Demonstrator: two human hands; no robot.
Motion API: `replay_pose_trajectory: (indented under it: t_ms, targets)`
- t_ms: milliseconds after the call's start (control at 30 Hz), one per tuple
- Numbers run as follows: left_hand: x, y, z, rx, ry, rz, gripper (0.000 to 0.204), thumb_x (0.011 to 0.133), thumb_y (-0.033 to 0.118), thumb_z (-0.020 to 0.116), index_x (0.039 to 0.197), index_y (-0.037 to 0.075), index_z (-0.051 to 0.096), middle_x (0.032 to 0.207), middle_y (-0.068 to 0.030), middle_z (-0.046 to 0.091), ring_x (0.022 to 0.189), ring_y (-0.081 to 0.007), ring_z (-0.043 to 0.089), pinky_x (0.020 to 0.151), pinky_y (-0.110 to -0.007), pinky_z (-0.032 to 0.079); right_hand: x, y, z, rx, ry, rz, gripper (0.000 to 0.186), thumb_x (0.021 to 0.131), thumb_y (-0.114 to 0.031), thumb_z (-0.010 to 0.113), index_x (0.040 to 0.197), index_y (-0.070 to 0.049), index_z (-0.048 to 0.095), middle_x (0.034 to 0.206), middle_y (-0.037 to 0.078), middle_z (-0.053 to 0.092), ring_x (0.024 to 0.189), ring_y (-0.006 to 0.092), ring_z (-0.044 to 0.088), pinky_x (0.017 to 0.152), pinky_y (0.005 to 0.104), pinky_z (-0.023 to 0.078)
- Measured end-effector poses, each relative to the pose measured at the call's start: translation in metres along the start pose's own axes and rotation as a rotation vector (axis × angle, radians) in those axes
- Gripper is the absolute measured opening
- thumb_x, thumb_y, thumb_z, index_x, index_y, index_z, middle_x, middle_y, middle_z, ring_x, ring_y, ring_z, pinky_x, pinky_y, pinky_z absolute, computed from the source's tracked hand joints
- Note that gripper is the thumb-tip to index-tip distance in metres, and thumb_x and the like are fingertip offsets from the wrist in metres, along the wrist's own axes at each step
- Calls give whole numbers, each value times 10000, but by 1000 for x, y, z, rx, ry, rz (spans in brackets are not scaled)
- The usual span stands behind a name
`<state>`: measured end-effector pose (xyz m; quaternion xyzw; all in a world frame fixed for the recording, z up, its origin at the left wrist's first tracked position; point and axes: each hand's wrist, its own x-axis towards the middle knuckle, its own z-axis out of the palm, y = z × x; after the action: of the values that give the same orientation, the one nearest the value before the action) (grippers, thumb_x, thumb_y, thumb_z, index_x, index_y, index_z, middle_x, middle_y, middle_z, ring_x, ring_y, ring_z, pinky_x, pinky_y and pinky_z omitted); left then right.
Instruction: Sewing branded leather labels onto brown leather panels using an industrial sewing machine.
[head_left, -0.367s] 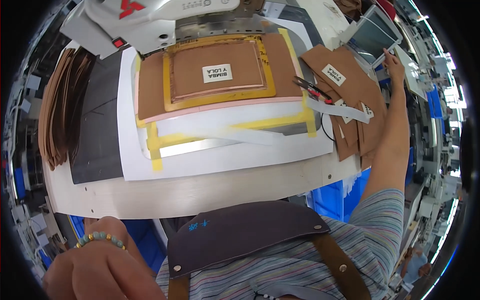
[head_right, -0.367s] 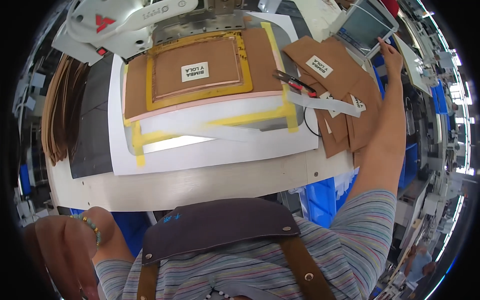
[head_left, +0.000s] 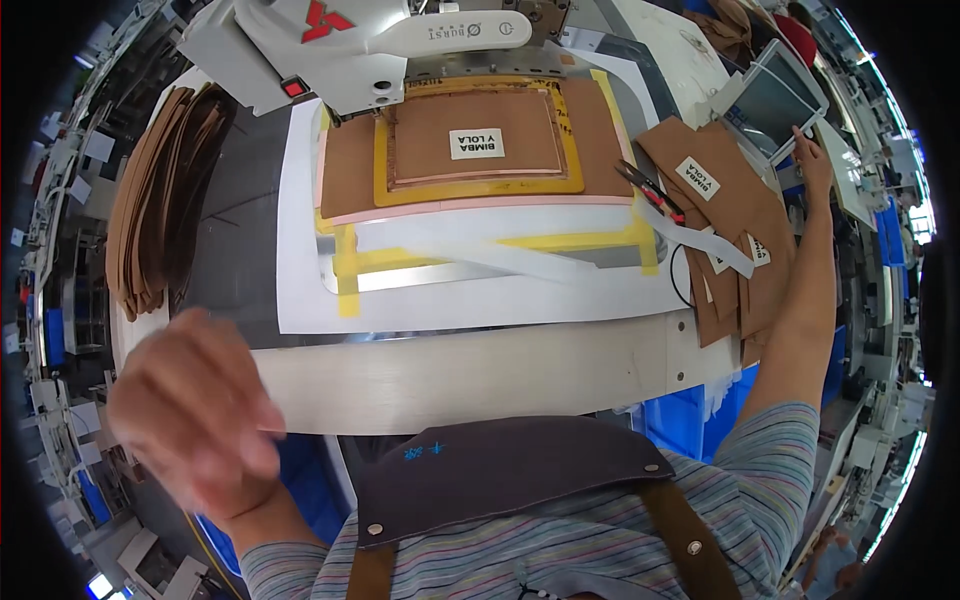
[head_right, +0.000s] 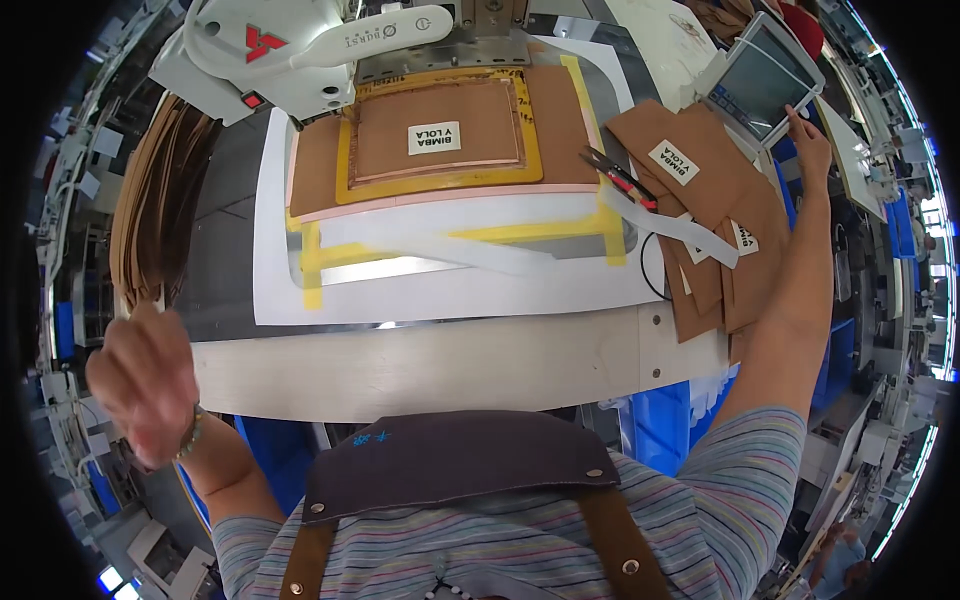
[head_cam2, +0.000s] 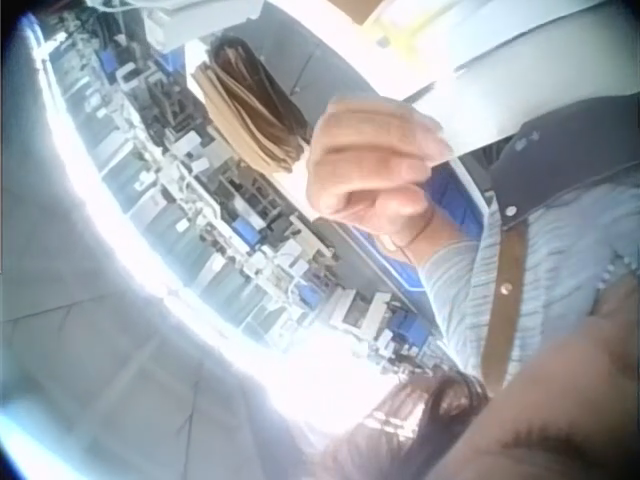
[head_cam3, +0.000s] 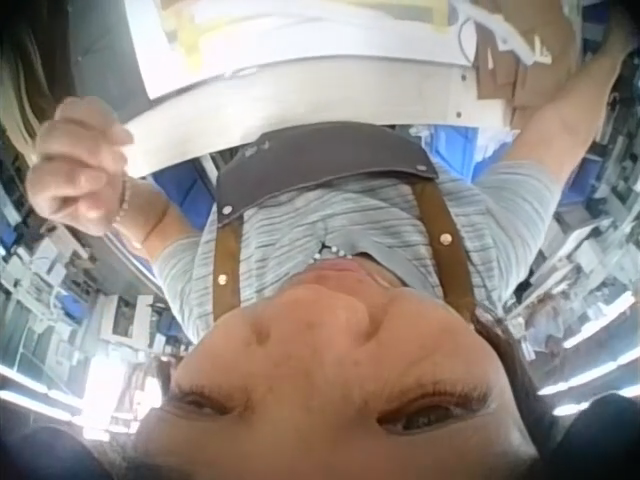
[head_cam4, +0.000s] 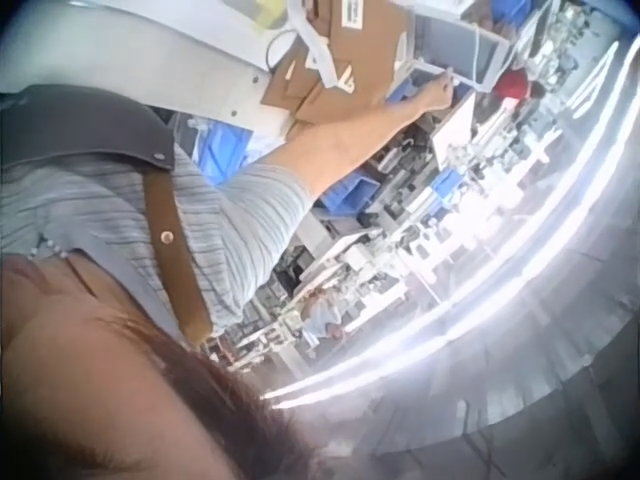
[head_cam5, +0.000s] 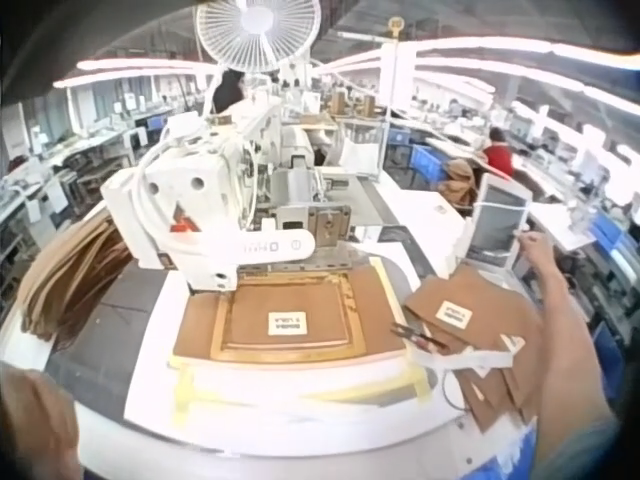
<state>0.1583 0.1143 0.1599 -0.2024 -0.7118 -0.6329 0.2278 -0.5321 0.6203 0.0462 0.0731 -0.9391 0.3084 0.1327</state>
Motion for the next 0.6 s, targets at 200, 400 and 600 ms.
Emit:
replay_pose_trajectory:
  t_ms: [200, 400, 600]
  targets:
    - [-39, -37, -23, 314, 332, -365, 116, 1057, 106, 655, 1068, 9, 717, 1072, -105, 723, 982, -152, 684, 850, -274, 525, 26, 35, -13, 31, 22, -41, 638, 884, -689, 778, 1138, -110, 863, 918, 24, 783, 885, 119, 707, 812, 276, 524]
    - [-57, -54, -36, 391, 389, -527, 135, 1063, 79, 640, 1127, -10, 718, 1116, -100, 730, 1038, -151, 682, 902, -283, 513, 15, 19, -8, -16, 19, -46, 620, 879, -679, 784, 1106, -107, 866, 879, 17, 773, 847, 111, 699, 796, 277, 524]
    - [-65, -67, -46, 369, 402, -584, 138, 1066, 83, 644, 1138, -4, 723, 1126, -84, 742, 1042, -140, 682, 915, -280, 507, -2, 7, -7, -4, 70, -65, 608, 882, -672, 785, 1069, -100, 867, 861, 23, 766, 842, 108, 695, 807, 273, 519]
